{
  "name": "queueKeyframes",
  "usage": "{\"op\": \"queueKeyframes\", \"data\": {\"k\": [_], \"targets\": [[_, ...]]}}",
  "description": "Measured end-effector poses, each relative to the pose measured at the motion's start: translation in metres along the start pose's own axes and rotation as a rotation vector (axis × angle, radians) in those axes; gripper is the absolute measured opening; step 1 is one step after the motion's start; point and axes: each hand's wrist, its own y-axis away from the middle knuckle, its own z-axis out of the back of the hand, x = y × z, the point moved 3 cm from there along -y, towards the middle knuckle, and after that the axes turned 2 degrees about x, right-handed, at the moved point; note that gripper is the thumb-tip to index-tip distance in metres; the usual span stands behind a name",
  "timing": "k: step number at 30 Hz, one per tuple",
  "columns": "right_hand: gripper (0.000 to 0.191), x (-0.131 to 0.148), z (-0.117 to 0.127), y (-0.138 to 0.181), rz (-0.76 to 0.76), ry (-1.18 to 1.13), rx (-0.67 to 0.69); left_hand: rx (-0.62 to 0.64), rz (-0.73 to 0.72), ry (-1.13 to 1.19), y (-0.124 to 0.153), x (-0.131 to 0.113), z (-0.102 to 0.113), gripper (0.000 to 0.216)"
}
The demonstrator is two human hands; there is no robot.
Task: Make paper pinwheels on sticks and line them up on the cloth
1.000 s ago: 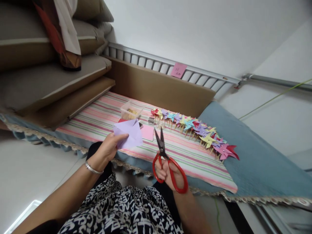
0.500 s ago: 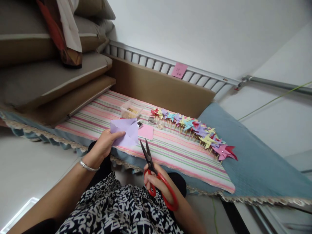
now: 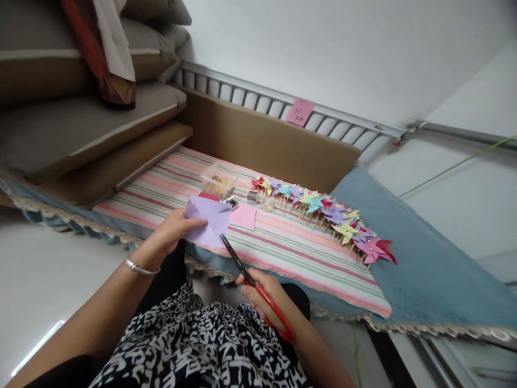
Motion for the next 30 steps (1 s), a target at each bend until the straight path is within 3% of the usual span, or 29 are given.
{"op": "queueKeyframes", "data": {"k": [9, 17, 30], "targets": [[0.024, -0.001, -0.002, -0.011, 0.053, 0.108, -0.023, 0.07, -0.004, 0.044, 0.004, 0.001, -0.006, 0.032], [0.023, -0.001, -0.003, -0.015, 0.053, 0.135, -0.023, 0.052, 0.02, 0.056, 0.006, 0.003, -0.013, 0.024], [0.021, 0.005, -0.002, -0.013, 0.061, 0.153, -0.039, 0.073, 0.035, 0.06, 0.007, 0.005, -0.013, 0.029]]}}
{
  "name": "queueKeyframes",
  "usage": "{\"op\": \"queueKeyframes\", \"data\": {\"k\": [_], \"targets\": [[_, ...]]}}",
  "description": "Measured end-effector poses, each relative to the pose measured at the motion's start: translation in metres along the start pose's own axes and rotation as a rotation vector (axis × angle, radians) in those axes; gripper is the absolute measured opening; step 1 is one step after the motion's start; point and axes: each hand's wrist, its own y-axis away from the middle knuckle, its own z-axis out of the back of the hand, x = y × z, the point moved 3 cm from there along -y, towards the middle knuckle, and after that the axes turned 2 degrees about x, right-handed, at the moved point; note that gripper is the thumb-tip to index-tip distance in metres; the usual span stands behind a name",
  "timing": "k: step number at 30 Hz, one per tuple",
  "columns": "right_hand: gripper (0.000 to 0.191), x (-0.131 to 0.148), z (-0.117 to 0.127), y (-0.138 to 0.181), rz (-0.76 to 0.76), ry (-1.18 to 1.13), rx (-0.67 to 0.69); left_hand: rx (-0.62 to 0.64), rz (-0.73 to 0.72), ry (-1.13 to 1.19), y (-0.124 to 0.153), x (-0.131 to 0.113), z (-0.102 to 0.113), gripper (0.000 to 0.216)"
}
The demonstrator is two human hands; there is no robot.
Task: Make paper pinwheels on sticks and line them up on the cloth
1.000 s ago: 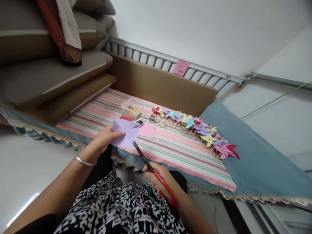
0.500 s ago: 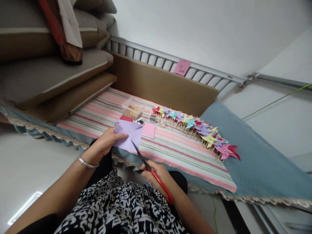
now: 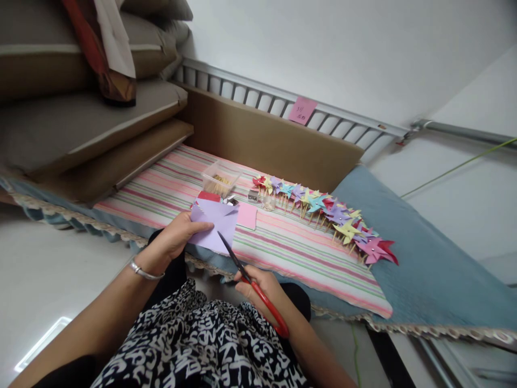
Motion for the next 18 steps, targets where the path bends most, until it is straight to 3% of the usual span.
{"op": "queueKeyframes", "data": {"k": [9, 18], "targets": [[0.02, 0.0017, 0.0008, 0.0014, -0.007, 0.047, -0.035, -0.023, -0.012, 0.017, 0.0002, -0.0002, -0.0024, 0.028], [0.018, 0.0015, 0.0046, -0.002, 0.079, 0.219, -0.075, -0.051, 0.005, 0.014, 0.0007, -0.0006, -0.0034, 0.027]]}}
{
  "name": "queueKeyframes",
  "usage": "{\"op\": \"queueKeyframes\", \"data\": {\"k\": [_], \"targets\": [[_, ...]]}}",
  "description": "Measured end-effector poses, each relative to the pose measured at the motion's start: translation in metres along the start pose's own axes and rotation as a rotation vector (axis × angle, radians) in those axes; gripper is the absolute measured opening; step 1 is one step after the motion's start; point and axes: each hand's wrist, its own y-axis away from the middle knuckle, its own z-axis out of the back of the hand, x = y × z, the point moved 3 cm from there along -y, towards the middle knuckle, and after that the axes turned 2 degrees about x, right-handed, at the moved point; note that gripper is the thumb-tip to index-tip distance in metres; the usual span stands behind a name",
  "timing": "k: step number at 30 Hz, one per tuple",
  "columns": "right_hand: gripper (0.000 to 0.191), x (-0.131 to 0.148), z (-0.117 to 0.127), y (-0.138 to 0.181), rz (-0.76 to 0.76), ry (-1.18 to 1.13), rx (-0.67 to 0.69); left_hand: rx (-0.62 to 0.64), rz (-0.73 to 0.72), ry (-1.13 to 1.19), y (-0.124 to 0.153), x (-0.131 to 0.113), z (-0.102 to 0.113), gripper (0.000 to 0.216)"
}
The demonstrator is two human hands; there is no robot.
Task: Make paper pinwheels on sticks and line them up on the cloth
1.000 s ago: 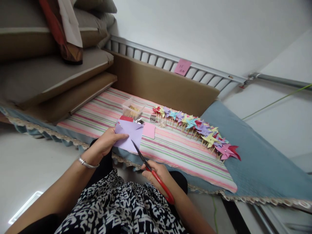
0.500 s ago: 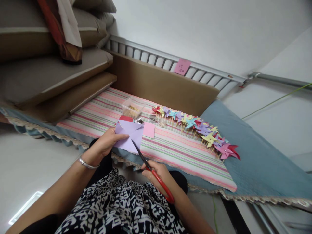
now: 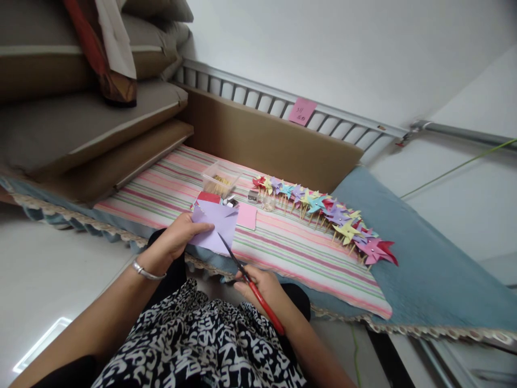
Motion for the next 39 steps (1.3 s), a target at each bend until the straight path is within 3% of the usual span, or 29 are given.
{"op": "queueKeyframes", "data": {"k": [3, 7, 10, 15, 19, 22, 33, 36, 39], "targets": [[0.02, -0.014, -0.002, 0.003, 0.025, 0.08, 0.024, -0.062, -0.007, 0.025, -0.004, 0.0, 0.005, 0.027], [0.028, -0.042, -0.011, 0.009, 0.018, -0.012, 0.1, -0.122, -0.093, 0.196, -0.015, 0.005, 0.016, 0.035], [0.036, -0.053, -0.015, 0.004, -0.012, -0.175, 0.001, -0.181, -0.186, 0.324, -0.021, 0.009, 0.019, 0.034], [0.044, -0.03, -0.017, -0.025, -0.034, -0.615, -0.326, -0.16, -0.22, 0.432, -0.02, 0.018, -0.002, 0.033], [0.046, -0.004, -0.02, -0.055, 0.0, -0.911, -0.451, -0.13, -0.199, 0.492, -0.013, 0.03, -0.028, 0.034], [0.047, 0.007, -0.021, -0.069, 0.048, -1.009, -0.491, -0.113, -0.208, 0.496, -0.009, 0.036, -0.041, 0.034], [0.039, -0.005, -0.008, -0.081, 0.106, -0.874, -0.512, -0.043, -0.14, 0.435, -0.009, 0.039, -0.04, 0.038], [0.038, 0.003, 0.0, -0.073, 0.101, -0.787, -0.546, -0.054, -0.155, 0.445, -0.011, 0.037, -0.036, 0.038], [0.039, 0.013, 0.002, -0.055, 0.07, -0.672, -0.473, -0.116, -0.204, 0.47, -0.014, 0.032, -0.03, 0.037]]}}
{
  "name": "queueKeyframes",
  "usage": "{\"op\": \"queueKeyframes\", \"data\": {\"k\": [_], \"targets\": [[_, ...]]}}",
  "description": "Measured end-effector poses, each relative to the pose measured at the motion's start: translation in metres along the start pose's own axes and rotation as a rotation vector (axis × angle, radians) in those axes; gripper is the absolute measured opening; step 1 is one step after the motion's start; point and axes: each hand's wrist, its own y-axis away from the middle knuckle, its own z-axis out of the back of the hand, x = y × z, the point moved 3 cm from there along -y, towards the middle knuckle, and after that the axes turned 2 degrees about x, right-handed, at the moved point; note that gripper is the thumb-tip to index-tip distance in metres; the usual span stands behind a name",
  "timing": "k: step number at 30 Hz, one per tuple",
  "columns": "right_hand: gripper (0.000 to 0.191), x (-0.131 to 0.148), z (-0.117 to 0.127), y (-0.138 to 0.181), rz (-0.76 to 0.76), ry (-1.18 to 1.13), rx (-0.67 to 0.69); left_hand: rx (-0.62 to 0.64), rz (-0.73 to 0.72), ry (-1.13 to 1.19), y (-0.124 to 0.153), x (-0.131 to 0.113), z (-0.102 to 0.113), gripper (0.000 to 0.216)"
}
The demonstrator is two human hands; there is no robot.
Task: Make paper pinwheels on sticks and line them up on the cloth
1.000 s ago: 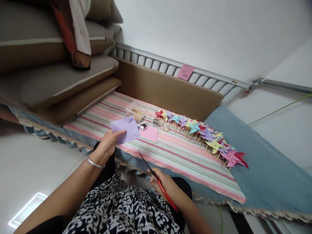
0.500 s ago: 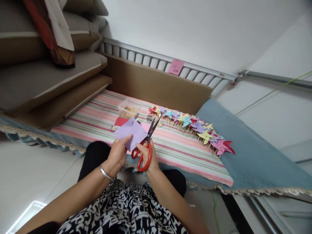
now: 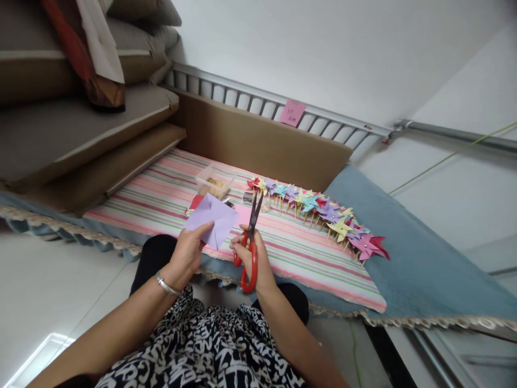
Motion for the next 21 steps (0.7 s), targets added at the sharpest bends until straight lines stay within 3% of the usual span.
{"op": "queueKeyframes", "data": {"k": [7, 12, 21], "targets": [[0.04, -0.003, 0.0, 0.055, -0.235, 0.189, 0.324, -0.053, -0.092, 0.034, -0.006, -0.008, 0.008, 0.036], [0.042, -0.013, 0.0, 0.063, -0.357, 0.225, 0.354, -0.05, -0.073, 0.048, -0.004, -0.007, 0.005, 0.035], [0.039, -0.017, 0.007, 0.059, -0.382, 0.252, 0.363, -0.007, -0.058, 0.056, -0.002, -0.008, 0.0, 0.034]]}}
